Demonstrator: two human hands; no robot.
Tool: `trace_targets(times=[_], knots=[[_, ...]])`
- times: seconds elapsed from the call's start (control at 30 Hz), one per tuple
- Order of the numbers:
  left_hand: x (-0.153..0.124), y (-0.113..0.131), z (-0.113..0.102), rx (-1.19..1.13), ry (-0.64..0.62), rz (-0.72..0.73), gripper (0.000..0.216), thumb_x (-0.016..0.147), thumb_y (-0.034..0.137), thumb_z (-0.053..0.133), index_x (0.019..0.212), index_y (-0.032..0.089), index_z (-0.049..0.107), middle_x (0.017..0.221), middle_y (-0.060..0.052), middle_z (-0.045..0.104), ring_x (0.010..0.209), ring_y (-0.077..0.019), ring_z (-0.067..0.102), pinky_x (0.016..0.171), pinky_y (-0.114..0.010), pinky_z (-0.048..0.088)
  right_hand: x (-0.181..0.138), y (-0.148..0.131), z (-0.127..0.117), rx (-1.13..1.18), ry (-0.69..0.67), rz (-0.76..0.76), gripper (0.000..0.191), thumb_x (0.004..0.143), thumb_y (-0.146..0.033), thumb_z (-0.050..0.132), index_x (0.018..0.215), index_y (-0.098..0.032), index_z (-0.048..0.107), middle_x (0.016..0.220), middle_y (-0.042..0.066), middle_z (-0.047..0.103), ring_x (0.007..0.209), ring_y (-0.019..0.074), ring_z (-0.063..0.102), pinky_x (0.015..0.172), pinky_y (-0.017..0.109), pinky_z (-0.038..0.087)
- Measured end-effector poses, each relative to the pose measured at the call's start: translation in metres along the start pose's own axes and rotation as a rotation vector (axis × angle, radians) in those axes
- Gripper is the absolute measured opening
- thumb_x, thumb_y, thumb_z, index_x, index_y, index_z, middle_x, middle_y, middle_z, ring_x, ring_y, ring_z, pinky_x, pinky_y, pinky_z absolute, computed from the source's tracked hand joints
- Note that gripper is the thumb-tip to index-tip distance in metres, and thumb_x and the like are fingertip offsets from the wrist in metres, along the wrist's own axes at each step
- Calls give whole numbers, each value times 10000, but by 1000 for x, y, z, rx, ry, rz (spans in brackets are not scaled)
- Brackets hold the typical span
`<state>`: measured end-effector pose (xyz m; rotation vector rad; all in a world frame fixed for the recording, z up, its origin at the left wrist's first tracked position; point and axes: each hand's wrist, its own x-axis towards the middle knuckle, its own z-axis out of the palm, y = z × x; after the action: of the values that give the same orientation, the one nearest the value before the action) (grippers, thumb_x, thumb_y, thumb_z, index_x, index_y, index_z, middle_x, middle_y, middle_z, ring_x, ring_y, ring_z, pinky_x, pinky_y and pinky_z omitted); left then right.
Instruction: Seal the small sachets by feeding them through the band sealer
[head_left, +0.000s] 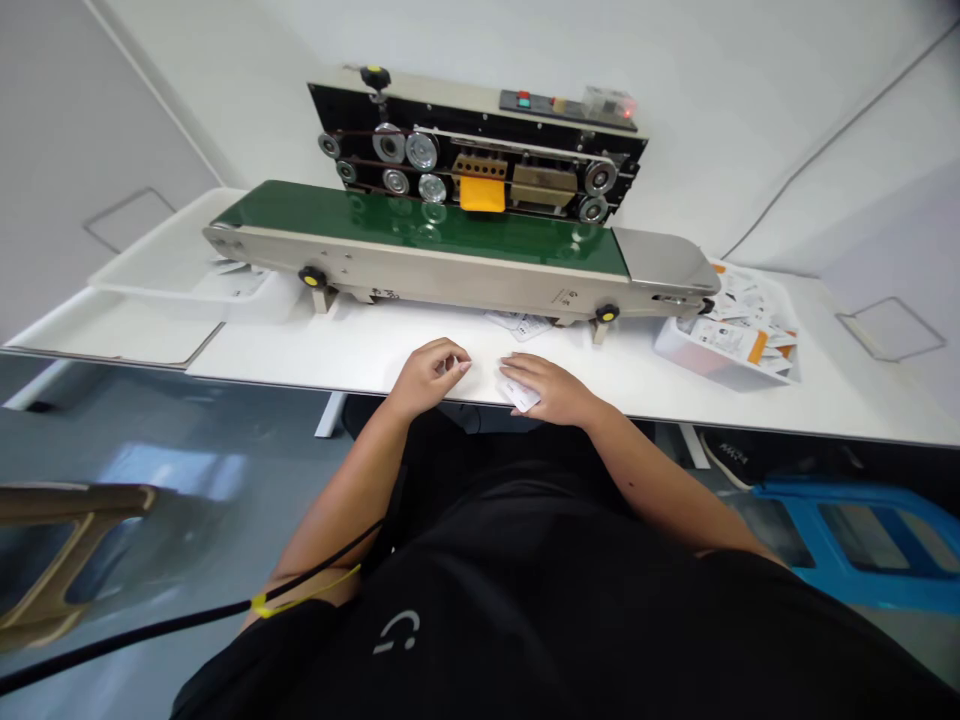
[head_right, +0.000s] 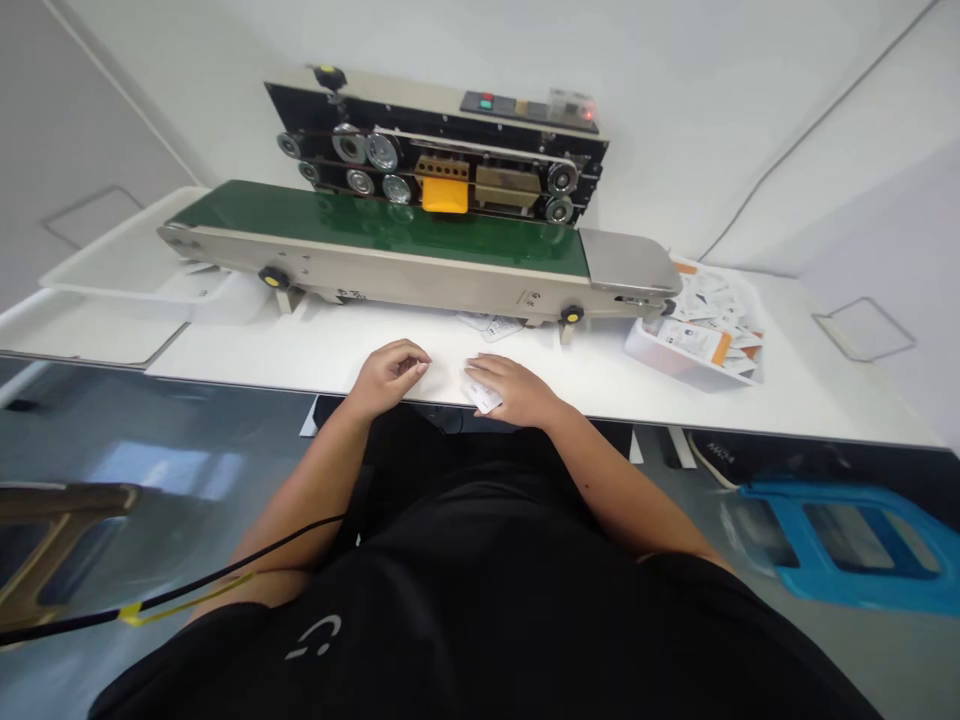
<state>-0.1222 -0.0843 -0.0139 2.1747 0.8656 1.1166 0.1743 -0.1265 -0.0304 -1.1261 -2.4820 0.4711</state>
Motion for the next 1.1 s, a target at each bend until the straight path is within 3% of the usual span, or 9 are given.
trace_targets(times=[0.13,0.27,0.4,0.53,0.7,0.9,1.1], knots=[[2,1,0,20,-5,-23,303,1000,481,633,946,200,732,894,-67,711,743,-179,591,691,-315,456,-3,6,-5,161,77,47,532,939,-303,666,1472,-302,659,1526,67,634,1501,299,516,1264,568,402],[2,-1,1,27,-4,-26,293,996,476,638,948,202,732,896,-64,709,729,-175,574,689,-317,457,-5,8,-9,309,278,162,393,1010,-357,594,1374,-290,725,1410,66,715,1365,252,638,1213,495,474],[2,-2,2,44,-9,-12,265,998,450,642,947,206,731,896,-61,705,725,-173,573,690,-318,463,-7,8,-10,344,495,281,424,1051,-502,527,1364,-285,714,1357,76,729,1319,246,653,1207,472,470],[2,-1,4,74,-18,-1,202,992,389,660,946,205,732,884,-60,702,737,-174,594,705,-314,476,-6,10,-8,364,633,302,487,1037,-594,524,1378,-282,681,1356,96,708,1337,263,626,1223,491,442],[2,-1,6,120,-41,6,180,984,371,660,943,210,729,896,-61,705,748,-179,606,721,-319,489,-6,16,-5,582,786,395,631,988,-730,507,1440,-300,600,1298,95,688,1209,258,661,1113,466,526],[2,-3,7,169,-66,5,179,984,363,650,946,206,727,909,-62,712,754,-180,613,731,-321,493,-9,18,-17,937,781,376,922,945,-890,189,1410,-222,622,1094,130,700,857,240,661,801,427,583],[3,-3,8,221,-104,3,196,1004,366,623,961,200,718,930,-60,715,781,-175,631,747,-309,496,-10,11,-28,1410,771,320,753,913,-883,418,1239,-251,667,886,56,660,784,216,624,727,392,566]])
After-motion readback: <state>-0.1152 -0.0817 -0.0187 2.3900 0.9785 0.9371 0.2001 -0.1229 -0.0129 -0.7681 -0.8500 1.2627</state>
